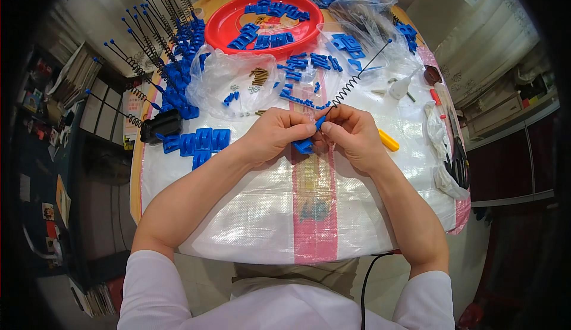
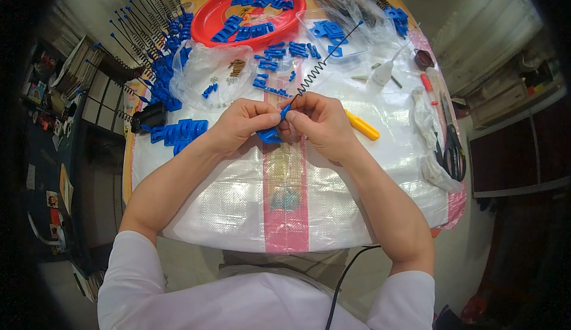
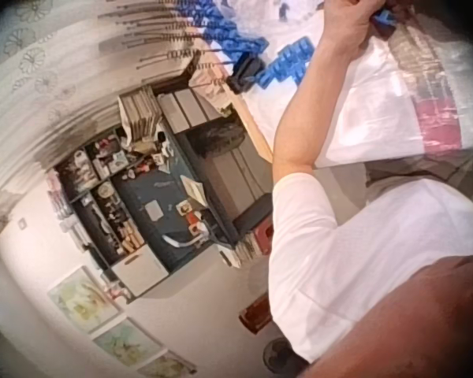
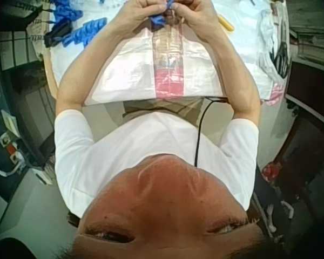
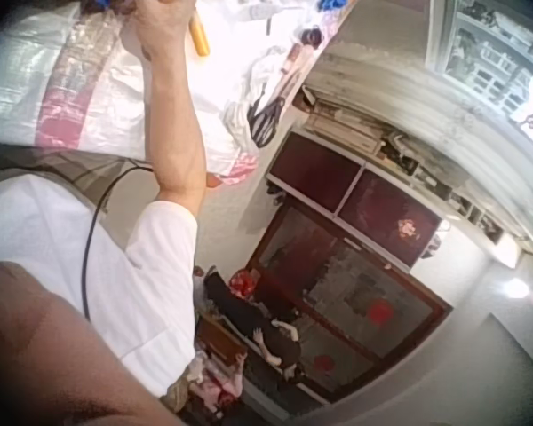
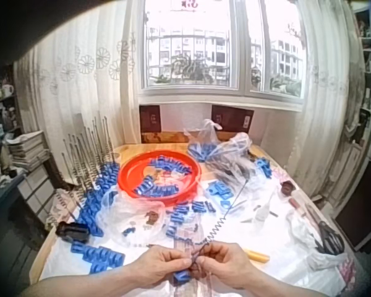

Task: Assembling small blue plastic components with metal springs and pins on a table.

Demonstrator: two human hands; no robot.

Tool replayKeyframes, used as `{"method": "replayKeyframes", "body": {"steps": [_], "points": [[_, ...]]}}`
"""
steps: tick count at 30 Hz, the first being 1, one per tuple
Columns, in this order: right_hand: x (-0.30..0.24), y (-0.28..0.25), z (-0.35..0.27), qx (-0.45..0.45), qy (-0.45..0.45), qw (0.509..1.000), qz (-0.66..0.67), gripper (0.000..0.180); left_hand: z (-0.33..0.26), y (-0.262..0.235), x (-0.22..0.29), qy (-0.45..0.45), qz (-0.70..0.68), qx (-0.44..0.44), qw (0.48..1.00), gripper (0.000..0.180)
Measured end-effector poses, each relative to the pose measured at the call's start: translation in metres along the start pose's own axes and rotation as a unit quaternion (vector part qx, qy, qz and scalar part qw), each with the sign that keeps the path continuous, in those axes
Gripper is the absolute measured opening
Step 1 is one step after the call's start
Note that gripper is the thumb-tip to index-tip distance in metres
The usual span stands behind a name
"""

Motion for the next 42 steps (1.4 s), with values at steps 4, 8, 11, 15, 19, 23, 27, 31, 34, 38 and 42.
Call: {"method": "replayKeyframes", "body": {"steps": [4, 8, 11, 15, 19, 23, 27, 31, 34, 38, 42], "points": [[-0.0006, 0.0014, -0.0003, 0.002, 0.003, 1.0, 0.01, 0.02, -0.0007, 0.0007, 0.0007, -0.004, -0.003, -0.003, 1.0, 0.02], [-0.0008, 0.0014, -0.0006, -0.004, 0.008, 1.0, 0.014, 0.021, -0.0009, -0.0007, 0.0012, -0.006, 0.01, 0.008, 1.0, 0.018], [-0.0013, 0.002, -0.0007, -0.007, 0.009, 1.0, 0.018, 0.021, -0.0001, -0.0008, 0.001, -0.003, 0.013, 0.008, 1.0, 0.018], [-0.0011, 0.0016, -0.0009, -0.007, 0.011, 1.0, 0.011, 0.021, -0.0011, -0.0008, 0.0005, -0.01, 0.007, 0.012, 1.0, 0.018], [-0.0002, 0.0019, -0.0006, -0.012, 0.008, 1.0, 0.018, 0.021, 0.0, -0.0012, 0.0002, 0.001, 0.01, 0.008, 1.0, 0.018], [-0.0015, 0.0023, -0.001, -0.018, 0.015, 1.0, 0.009, 0.022, -0.0013, -0.0006, 0.0006, -0.008, 0.005, 0.005, 1.0, 0.017], [-0.002, 0.003, -0.0011, -0.013, 0.013, 1.0, 0.017, 0.021, -0.0019, -0.0006, 0.0003, -0.017, 0.005, 0.012, 1.0, 0.017], [-0.0003, 0.0019, -0.0004, -0.009, 0.015, 1.0, 0.024, 0.021, -0.0009, -0.0009, 0.0019, 0.0, 0.024, 0.009, 1.0, 0.017], [0.0021, -0.0011, 0.0004, 0.016, 0.012, 1.0, 0.013, 0.021, -0.0007, 0.0002, 0.004, 0.01, 0.035, 0.014, 0.999, 0.017], [0.0067, -0.0063, 0.0015, 0.013, 0.009, 0.999, -0.03, 0.02, -0.0016, 0.0019, -0.0002, -0.018, 0.004, 0.0, 1.0, 0.014], [-0.001, -0.0025, 0.0024, 0.008, -0.022, 0.997, -0.075, 0.018, -0.0043, 0.0069, 0.0022, -0.022, -0.034, -0.006, 0.999, 0.01]]}}
Point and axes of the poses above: each hand's wrist, its own z-axis towards the middle knuckle, its own y-axis out of the palm, x = y × z, the point moved 9 cm from there along z, towards the middle knuckle, and after that the axes turned 6 degrees about -y, right-handed, at the moved point
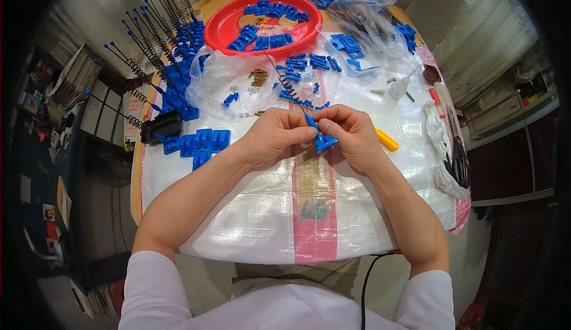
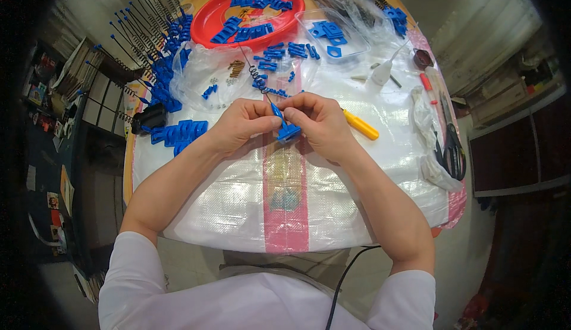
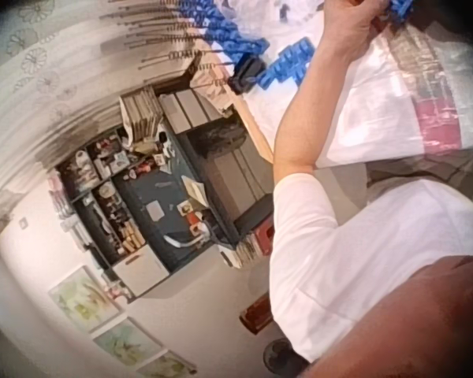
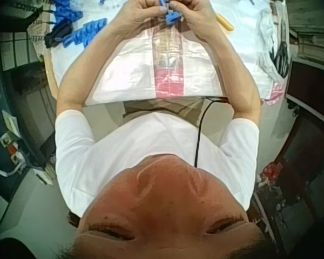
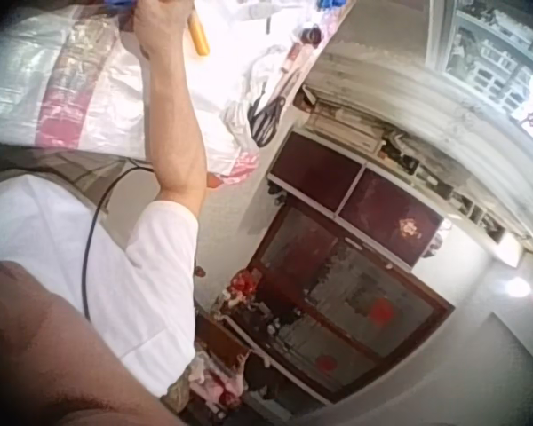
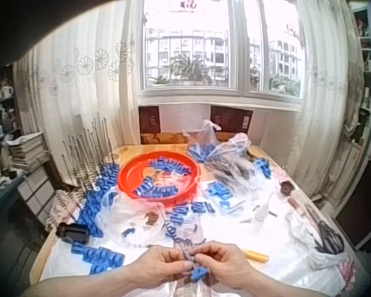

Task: Assembling small blue plastic components with metal springs and pins on a table.

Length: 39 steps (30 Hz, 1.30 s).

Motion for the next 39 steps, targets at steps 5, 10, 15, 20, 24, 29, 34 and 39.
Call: {"method": "replayKeyframes", "body": {"steps": [5, 10, 15, 20, 24, 29, 34, 39], "points": [[-0.002, 0.001, 0.0, -0.001, -0.014, 1.0, 0.0, 0.017, 0.0, -0.001, 0.0, 0.008, 0.007, 0.005, 1.0, 0.007], [0.001, 0.0, -0.001, -0.002, 0.0, 1.0, 0.025, 0.018, 0.002, 0.001, -0.004, 0.037, 0.022, 0.027, 0.999, 0.008], [-0.003, 0.002, 0.0, -0.003, -0.014, 0.999, 0.028, 0.021, 0.002, -0.003, -0.003, 0.083, 0.063, 0.047, 0.993, 0.011], [-0.004, 0.002, -0.001, 0.001, -0.035, 0.999, 0.027, 0.027, 0.0, -0.001, 0.005, 0.126, 0.061, 0.067, 0.988, 0.016], [-0.008, 0.009, -0.002, -0.019, -0.013, 1.0, 0.019, 0.037, -0.006, -0.008, 0.014, 0.165, 0.056, 0.095, 0.98, 0.017], [-0.01, 0.011, -0.003, -0.032, -0.032, 0.999, 0.014, 0.043, -0.007, -0.015, 0.02, 0.195, 0.017, 0.117, 0.974, 0.021], [-0.011, 0.012, -0.003, -0.031, -0.018, 0.999, 0.02, 0.049, -0.011, -0.016, 0.025, 0.217, 0.023, 0.122, 0.968, 0.023], [-0.01, 0.009, -0.002, -0.013, -0.039, 0.999, 0.018, 0.056, -0.01, -0.021, 0.029, 0.237, 0.044, 0.124, 0.963, 0.026]]}}
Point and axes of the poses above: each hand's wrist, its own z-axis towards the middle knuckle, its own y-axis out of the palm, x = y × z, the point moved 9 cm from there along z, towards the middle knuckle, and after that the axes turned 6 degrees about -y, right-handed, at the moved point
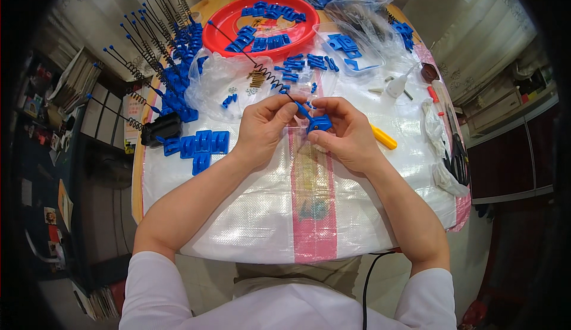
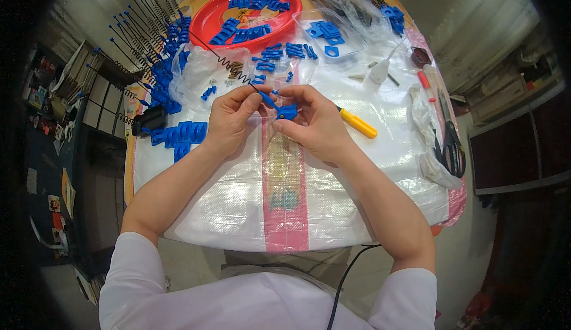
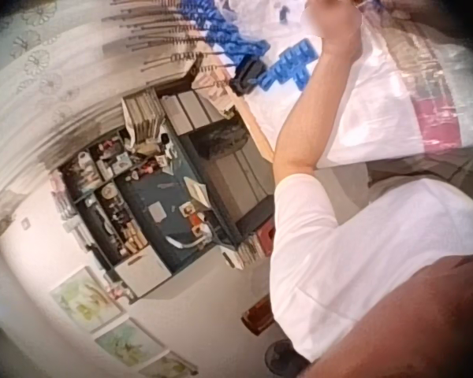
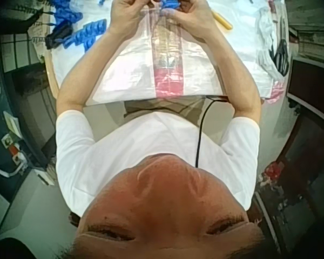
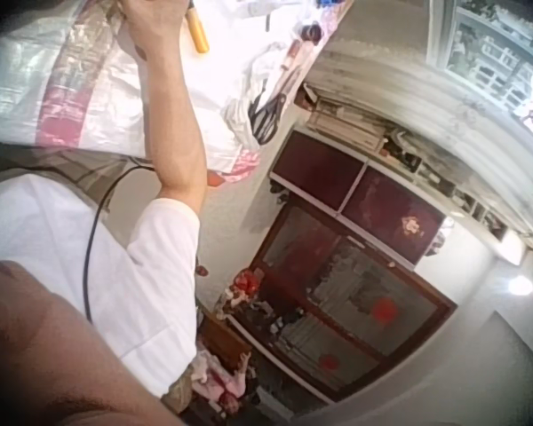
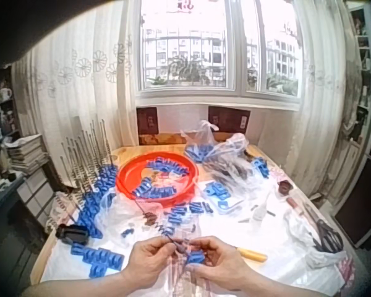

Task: Assembling small blue plastic components with metal springs and pins on a table.

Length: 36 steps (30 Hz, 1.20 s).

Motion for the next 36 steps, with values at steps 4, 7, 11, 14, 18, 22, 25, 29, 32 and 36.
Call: {"method": "replayKeyframes", "body": {"steps": [4, 7, 11, 14, 18, 22, 25, 29, 32, 36], "points": [[0.002, -0.006, 0.002, 0.016, -0.024, 0.999, -0.034, 0.062, 0.001, -0.007, -0.002, -0.003, -0.003, 0.013, 1.0, 0.028], [0.0, -0.008, 0.002, 0.028, -0.036, 0.997, -0.066, 0.063, 0.003, -0.011, -0.005, -0.006, -0.015, 0.014, 1.0, 0.026], [-0.002, -0.01, 0.002, 0.03, -0.062, 0.992, -0.109, 0.062, 0.004, -0.015, -0.009, -0.023, -0.05, 0.024, 0.998, 0.024], [-0.003, -0.01, 0.002, 0.025, -0.057, 0.993, -0.102, 0.056, 0.006, -0.014, -0.011, -0.027, -0.098, 0.008, 0.995, 0.022], [0.004, -0.011, 0.002, 0.037, -0.016, 0.999, 0.002, 0.045, 0.006, -0.011, -0.011, -0.029, -0.135, -0.015, 0.99, 0.022], [0.005, -0.009, 0.001, 0.011, 0.04, 0.998, 0.042, 0.042, 0.006, -0.011, -0.009, -0.028, -0.147, -0.025, 0.988, 0.022], [0.008, -0.007, 0.0, 0.005, 0.05, 0.997, 0.059, 0.045, 0.007, -0.01, -0.009, -0.025, -0.152, -0.03, 0.988, 0.022], [0.002, -0.007, 0.002, 0.012, -0.011, 1.0, 0.015, 0.05, 0.007, -0.011, -0.01, -0.029, -0.16, -0.032, 0.986, 0.021], [0.0, -0.007, 0.002, 0.028, -0.022, 0.999, 0.019, 0.055, 0.007, -0.012, -0.01, -0.034, -0.157, -0.023, 0.987, 0.021], [-0.003, -0.008, 0.003, 0.032, -0.041, 0.999, 0.001, 0.059, 0.007, -0.012, -0.01, -0.039, -0.148, -0.019, 0.988, 0.021]]}}
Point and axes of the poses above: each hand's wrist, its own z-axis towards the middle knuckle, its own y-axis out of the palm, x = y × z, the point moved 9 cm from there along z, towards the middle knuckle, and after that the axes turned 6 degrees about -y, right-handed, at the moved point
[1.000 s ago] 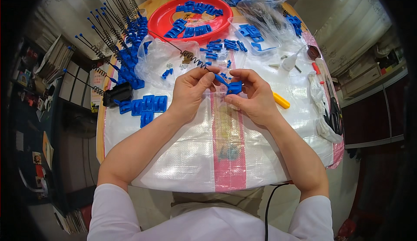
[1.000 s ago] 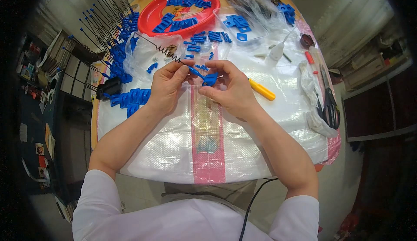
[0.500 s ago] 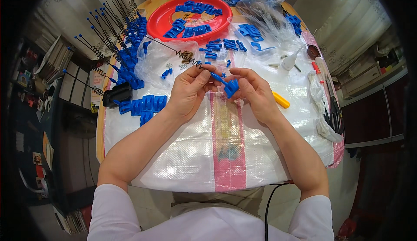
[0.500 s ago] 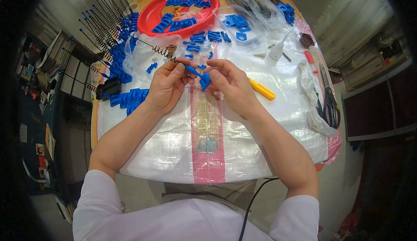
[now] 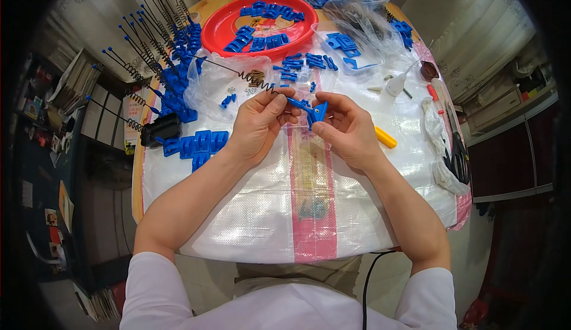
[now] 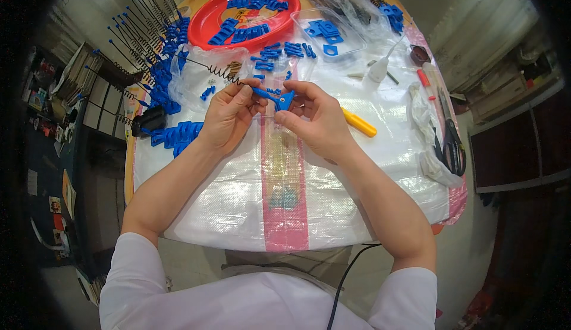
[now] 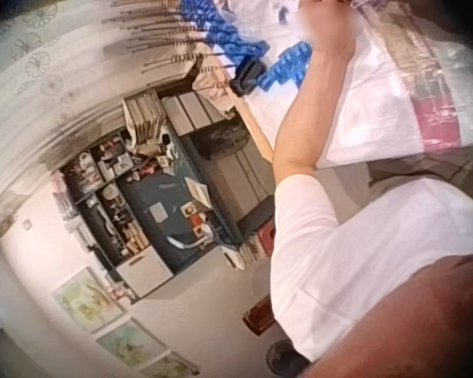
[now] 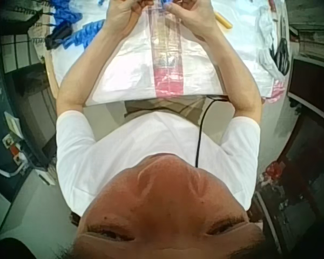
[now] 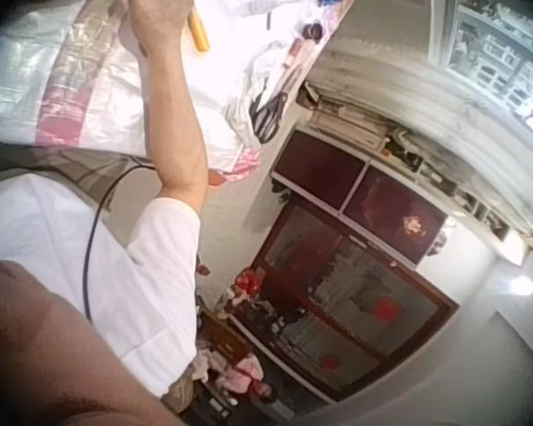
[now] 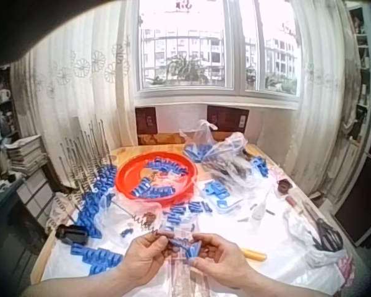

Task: Assembling small blue plastic components with metal springs and pins on a table.

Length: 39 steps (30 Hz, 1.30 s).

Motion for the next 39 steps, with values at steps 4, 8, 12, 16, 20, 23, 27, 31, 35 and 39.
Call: {"method": "replayKeyframes", "body": {"steps": [4, 8, 12, 16, 20, 23, 27, 31, 35, 39], "points": [[-0.003, -0.001, 0.001, -0.014, -0.027, 0.997, -0.064, 0.062, 0.0, -0.001, -0.001, -0.009, 0.007, 0.004, 1.0, 0.022], [-0.008, 0.0, 0.001, -0.007, -0.051, 0.995, -0.08, 0.061, 0.0, -0.004, -0.003, -0.011, 0.012, 0.013, 1.0, 0.023], [-0.009, -0.003, 0.002, -0.001, -0.079, 0.992, -0.096, 0.061, 0.0, -0.006, -0.005, -0.017, 0.007, 0.02, 1.0, 0.023], [-0.009, -0.004, 0.002, 0.004, -0.089, 0.99, -0.11, 0.061, 0.0, -0.007, -0.006, -0.023, 0.003, 0.025, 0.999, 0.022], [-0.012, -0.005, 0.001, 0.006, -0.101, 0.985, -0.14, 0.061, 0.0, -0.006, -0.003, -0.017, -0.014, 0.041, 0.999, 0.02], [-0.014, -0.002, 0.0, 0.0, -0.098, 0.984, -0.151, 0.061, -0.001, -0.008, -0.003, -0.017, -0.018, 0.04, 0.999, 0.019], [-0.019, -0.009, 0.001, 0.01, -0.123, 0.979, -0.161, 0.05, 0.0, -0.008, -0.001, -0.008, -0.016, 0.023, 1.0, 0.017], [-0.015, -0.023, 0.001, 0.07, -0.099, 0.988, -0.101, 0.04, -0.002, -0.004, 0.003, 0.012, 0.009, 0.031, 0.999, 0.014], [-0.014, -0.029, 0.001, 0.105, -0.093, 0.984, -0.108, 0.035, -0.003, -0.006, 0.002, 0.008, 0.029, 0.037, 0.999, 0.011], [-0.011, -0.032, 0.001, 0.112, -0.083, 0.985, -0.106, 0.034, -0.004, -0.006, 0.001, -0.002, 0.02, 0.055, 0.998, 0.012]]}}
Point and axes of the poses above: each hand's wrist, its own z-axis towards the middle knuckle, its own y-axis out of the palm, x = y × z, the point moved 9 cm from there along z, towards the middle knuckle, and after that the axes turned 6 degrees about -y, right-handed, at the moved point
